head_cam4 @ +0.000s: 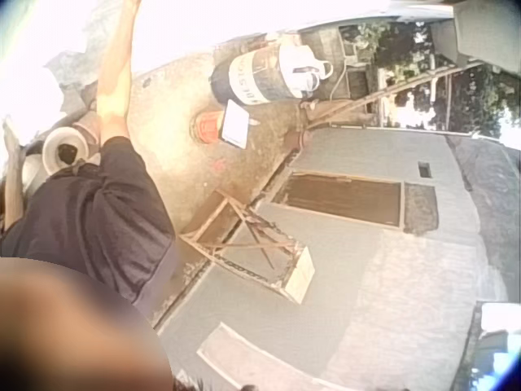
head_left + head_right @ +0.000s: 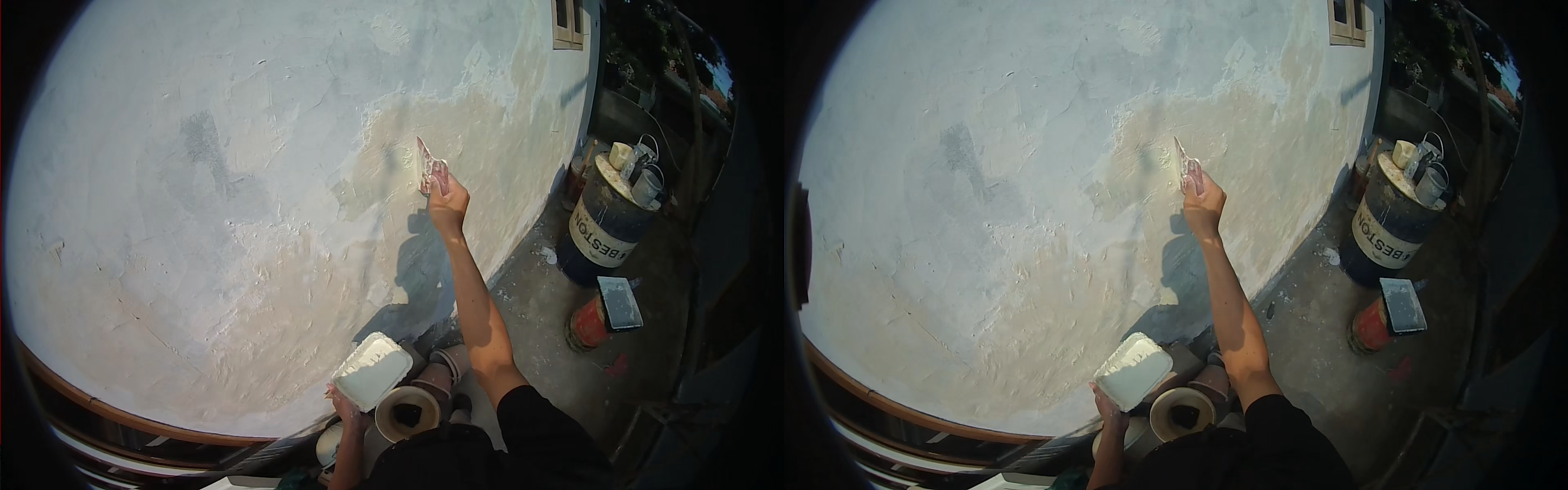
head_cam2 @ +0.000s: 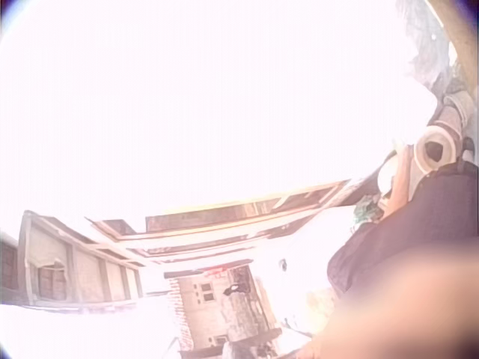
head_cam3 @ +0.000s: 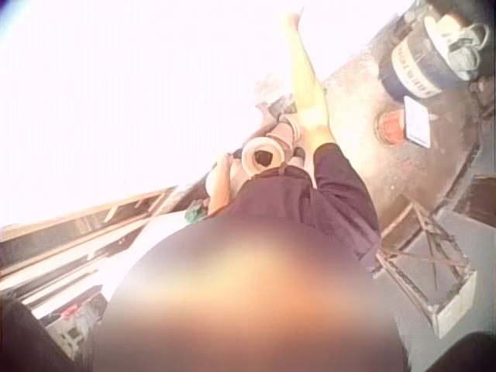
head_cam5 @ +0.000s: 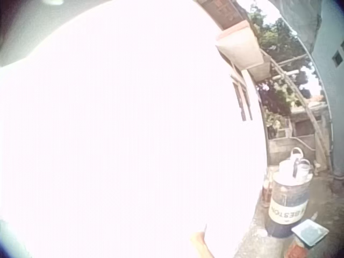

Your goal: The person applies wall filler from a plaster container onto a damaged section of an outdoor wall using a putty knife.

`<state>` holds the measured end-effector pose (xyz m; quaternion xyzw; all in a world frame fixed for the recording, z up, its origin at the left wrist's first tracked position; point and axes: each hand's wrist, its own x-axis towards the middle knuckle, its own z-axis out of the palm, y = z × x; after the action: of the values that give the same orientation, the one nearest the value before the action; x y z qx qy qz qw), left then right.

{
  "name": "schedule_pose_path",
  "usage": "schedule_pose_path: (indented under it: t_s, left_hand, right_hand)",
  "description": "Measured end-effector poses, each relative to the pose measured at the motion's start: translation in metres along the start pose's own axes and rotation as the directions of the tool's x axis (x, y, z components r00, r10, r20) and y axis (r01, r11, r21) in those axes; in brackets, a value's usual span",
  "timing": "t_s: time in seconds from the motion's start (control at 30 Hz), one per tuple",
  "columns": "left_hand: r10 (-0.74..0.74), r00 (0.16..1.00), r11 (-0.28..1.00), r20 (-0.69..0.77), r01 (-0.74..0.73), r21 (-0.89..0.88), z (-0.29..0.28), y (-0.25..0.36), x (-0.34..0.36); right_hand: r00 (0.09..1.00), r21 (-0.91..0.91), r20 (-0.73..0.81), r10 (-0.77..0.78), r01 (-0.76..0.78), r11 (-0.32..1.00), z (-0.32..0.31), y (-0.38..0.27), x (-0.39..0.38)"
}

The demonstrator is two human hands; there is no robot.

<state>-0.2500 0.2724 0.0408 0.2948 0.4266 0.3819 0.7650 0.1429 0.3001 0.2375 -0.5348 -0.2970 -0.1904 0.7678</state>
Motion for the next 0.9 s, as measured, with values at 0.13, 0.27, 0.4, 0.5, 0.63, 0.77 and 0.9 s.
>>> schedule_pose_path:
  t_s: [0.13,0.27,0.4,0.5,0.63,0.77,0.9]
  left_hand:
    - [-0.003,1.0,1.0,-0.007,0.003,-0.007,0.001,0.004,-0.002]
    - [0.056,0.998,0.996,-0.016,-0.055,0.075,-0.03,-0.015,0.031]
    - [0.059,0.998,0.998,0.011,-0.059,0.034,-0.032,-0.014,0.032]
    - [0.047,0.999,0.999,0.003,-0.047,0.023,-0.033,-0.01,0.025]
    - [0.042,0.999,0.999,0.0,-0.042,-0.002,-0.038,-0.009,0.02]
    - [0.041,0.999,0.999,-0.01,-0.041,0.005,-0.029,-0.001,0.009]
    - [-0.003,0.999,0.998,-0.032,0.001,-0.069,-0.017,0.017,-0.014]
  right_hand:
    - [0.978,-0.204,0.208,-0.021,0.064,0.977,0.015,-0.02,-0.019]
    - [0.97,-0.129,0.24,-0.026,0.059,0.99,0.033,-0.04,-0.04]
    - [0.953,-0.254,0.301,-0.036,0.117,0.96,0.053,-0.054,-0.066]
    - [0.94,-0.235,0.338,-0.039,0.124,0.964,0.065,-0.062,-0.09]
    - [0.897,-0.085,0.409,-0.169,0.222,0.971,0.086,-0.088,-0.135]
    - [0.895,-0.021,0.383,-0.23,0.257,0.966,0.09,-0.103,-0.167]
    - [0.957,-0.063,0.289,-0.028,0.048,0.997,0.056,-0.09,-0.141]
